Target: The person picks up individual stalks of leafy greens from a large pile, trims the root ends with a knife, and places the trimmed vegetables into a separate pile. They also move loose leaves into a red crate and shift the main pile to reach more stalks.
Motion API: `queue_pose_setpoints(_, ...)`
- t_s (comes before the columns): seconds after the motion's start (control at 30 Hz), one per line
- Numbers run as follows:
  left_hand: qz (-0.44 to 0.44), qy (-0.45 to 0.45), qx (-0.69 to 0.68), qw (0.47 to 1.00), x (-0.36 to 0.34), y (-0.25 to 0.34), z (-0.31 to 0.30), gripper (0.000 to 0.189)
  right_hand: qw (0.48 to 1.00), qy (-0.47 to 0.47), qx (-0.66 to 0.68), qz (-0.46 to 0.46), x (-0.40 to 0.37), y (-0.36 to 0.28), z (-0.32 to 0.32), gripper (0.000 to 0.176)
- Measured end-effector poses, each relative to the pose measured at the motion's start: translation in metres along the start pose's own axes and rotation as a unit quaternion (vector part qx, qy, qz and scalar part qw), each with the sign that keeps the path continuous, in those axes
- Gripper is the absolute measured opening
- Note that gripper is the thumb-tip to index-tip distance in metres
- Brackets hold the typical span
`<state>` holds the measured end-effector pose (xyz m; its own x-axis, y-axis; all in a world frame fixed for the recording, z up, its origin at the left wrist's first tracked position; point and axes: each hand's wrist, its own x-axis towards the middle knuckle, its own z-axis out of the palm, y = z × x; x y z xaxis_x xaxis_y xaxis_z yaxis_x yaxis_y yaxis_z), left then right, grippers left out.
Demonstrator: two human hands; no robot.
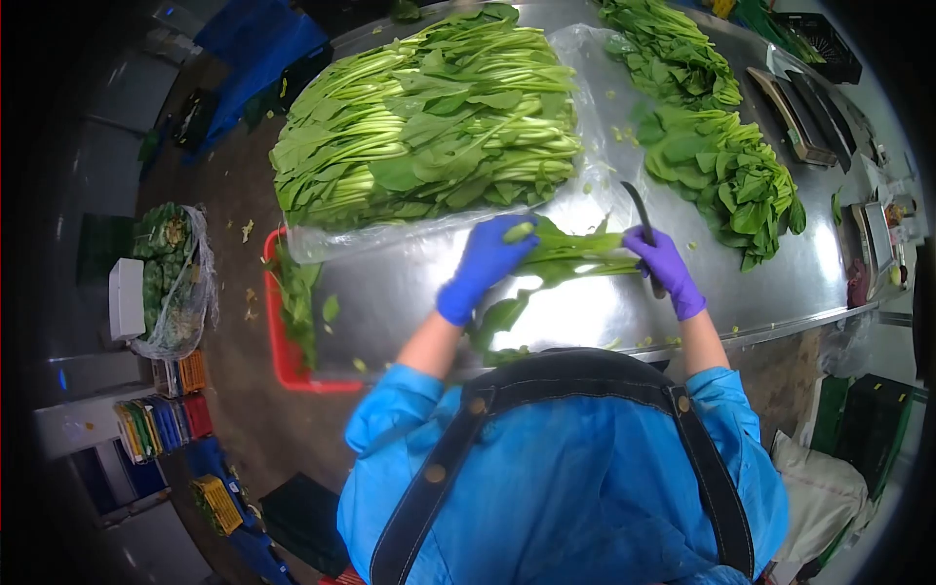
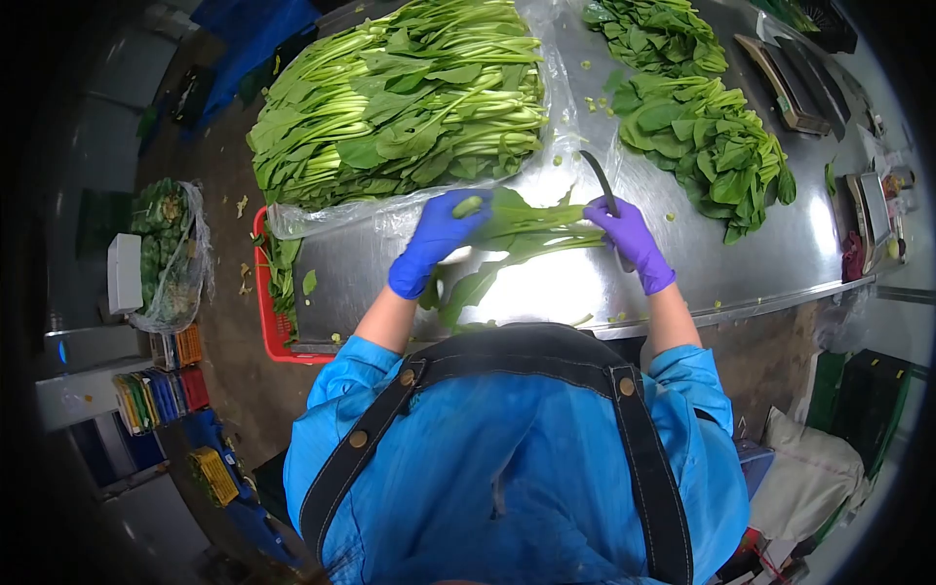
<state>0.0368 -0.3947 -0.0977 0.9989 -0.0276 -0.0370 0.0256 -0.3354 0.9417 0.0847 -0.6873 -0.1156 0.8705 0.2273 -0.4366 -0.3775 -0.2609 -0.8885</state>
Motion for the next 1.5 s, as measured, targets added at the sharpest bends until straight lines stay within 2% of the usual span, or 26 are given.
queue_pose_setpoints(0.13, 0.037, -0.072, 0.021, 0.997, 0.016, 0.006, 0.027, 0.036, 0.999, 0.017, -0.038, -0.033, -0.008, -0.002, 0.022, 0.02)
queue_pose_setpoints(0.2, 0.109, -0.124, 0.03, 0.986, 0.023, -0.004, 0.045, 0.042, 0.999, 0.015, -0.019, -0.036, -0.012, -0.011, 0.029, 0.019)
queue_pose_setpoints(0.27, 0.102, -0.149, -0.002, 0.984, 0.027, -0.012, 0.051, 0.045, 0.994, 0.006, -0.05, -0.094, -0.014, -0.019, 0.034, 0.02)
queue_pose_setpoints(0.33, 0.053, -0.185, 0.04, 0.981, 0.03, -0.017, 0.052, 0.047, 0.994, 0.008, -0.056, -0.09, -0.015, -0.026, 0.037, 0.024)
queue_pose_setpoints(0.37, 0.018, -0.181, -0.003, 0.983, 0.023, 0.017, 0.037, 0.046, 0.986, 0.064, -0.061, -0.14, -0.016, -0.029, 0.04, 0.024)
queue_pose_setpoints(0.4, 0.021, -0.179, -0.002, 0.984, 0.023, 0.022, 0.03, 0.046, 0.973, 0.118, -0.066, -0.188, -0.015, -0.032, 0.04, 0.025)
queue_pose_setpoints(0.43, 0.012, -0.151, 0.0, 0.988, 0.021, 0.025, 0.025, 0.045, 0.923, 0.159, -0.178, -0.301, -0.001, -0.011, 0.04, 0.026)
queue_pose_setpoints(0.47, 0.0, -0.124, 0.003, 0.992, 0.019, 0.025, 0.022, 0.043, 0.924, 0.157, -0.177, -0.302, -0.003, -0.015, 0.044, 0.026)
queue_pose_setpoints(0.5, 0.043, -0.092, 0.04, 0.994, 0.016, 0.024, 0.019, 0.045, 0.911, 0.145, -0.2, -0.329, -0.01, -0.022, 0.051, 0.027)
queue_pose_setpoints(0.57, 0.002, -0.107, 0.03, 0.994, 0.009, 0.038, 0.012, 0.043, 0.895, 0.123, -0.216, -0.371, -0.013, -0.03, 0.066, 0.038)
queue_pose_setpoints(0.6, -0.036, -0.123, 0.016, 0.992, 0.004, 0.044, 0.008, 0.041, 0.895, 0.12, -0.213, -0.372, -0.013, -0.033, 0.071, 0.038)
queue_pose_setpoints(0.63, -0.039, -0.121, 0.018, 0.992, 0.0, 0.042, 0.007, 0.041, 0.895, 0.11, -0.236, -0.362, -0.013, -0.036, 0.074, 0.041)
queue_pose_setpoints(0.7, -0.009, -0.109, 0.014, 0.994, -0.006, 0.037, 0.004, 0.04, 0.887, 0.099, -0.269, -0.363, -0.008, -0.034, 0.078, 0.049)
queue_pose_setpoints(0.73, -0.01, -0.105, 0.015, 0.994, -0.009, 0.037, 0.0, 0.04, 0.886, 0.096, -0.268, -0.365, -0.002, -0.024, 0.074, 0.049)
queue_pose_setpoints(0.8, -0.081, -0.103, -0.031, 0.991, -0.015, 0.035, -0.009, 0.038, 0.895, 0.051, -0.305, -0.321, 0.012, 0.002, 0.065, 0.048)
queue_pose_setpoints(0.87, -0.066, -0.082, -0.024, 0.994, -0.019, 0.021, -0.008, 0.034, 0.881, 0.059, -0.33, -0.335, 0.017, 0.007, 0.066, 0.046)
queue_pose_setpoints(0.97, -0.092, -0.061, -0.104, 0.988, -0.025, 0.025, -0.01, 0.031, 0.894, 0.059, -0.286, -0.338, 0.013, 0.005, 0.071, 0.043)
queue_pose_setpoints(1.07, -0.113, -0.058, -0.073, 0.989, -0.027, 0.026, -0.009, 0.031, 0.891, 0.052, -0.294, -0.343, 0.023, 0.007, 0.072, 0.039)
queue_pose_setpoints(1.13, -0.099, -0.041, -0.058, 0.992, -0.027, 0.028, -0.004, 0.032, 0.865, 0.032, -0.398, -0.304, 0.022, 0.003, 0.079, 0.035)
queue_pose_setpoints(1.2, -0.019, -0.058, 0.009, 0.998, -0.027, 0.027, -0.001, 0.033, 0.874, 0.022, -0.394, -0.284, 0.011, -0.016, 0.086, 0.032)
queue_pose_setpoints(1.27, -0.028, -0.064, 0.017, 0.997, -0.026, 0.028, -0.005, 0.032, 0.907, 0.01, -0.3, -0.295, 0.014, -0.02, 0.086, 0.03)
queue_pose_setpoints(1.33, -0.089, -0.021, -0.108, 0.99, -0.027, 0.025, -0.017, 0.031, 0.89, 0.04, -0.326, -0.315, 0.029, 0.002, 0.074, 0.029)
queue_pose_setpoints(1.4, -0.096, -0.006, -0.144, 0.985, -0.025, 0.025, -0.026, 0.03, 0.89, 0.056, -0.363, -0.27, 0.027, -0.003, 0.068, 0.027)
queue_pose_setpoints(1.43, -0.095, -0.02, -0.123, 0.988, -0.025, 0.025, -0.027, 0.029, 0.925, 0.021, -0.278, -0.26, 0.025, -0.004, 0.069, 0.028)
queue_pose_setpoints(1.47, -0.1, -0.037, -0.101, 0.989, -0.028, 0.027, -0.026, 0.027, 0.926, 0.018, -0.279, -0.255, 0.013, -0.019, 0.076, 0.028)
queue_pose_setpoints(1.5, -0.09, -0.054, -0.063, 0.992, -0.027, 0.03, -0.024, 0.026, 0.973, -0.056, -0.148, -0.17, 0.0, -0.038, 0.083, 0.03)
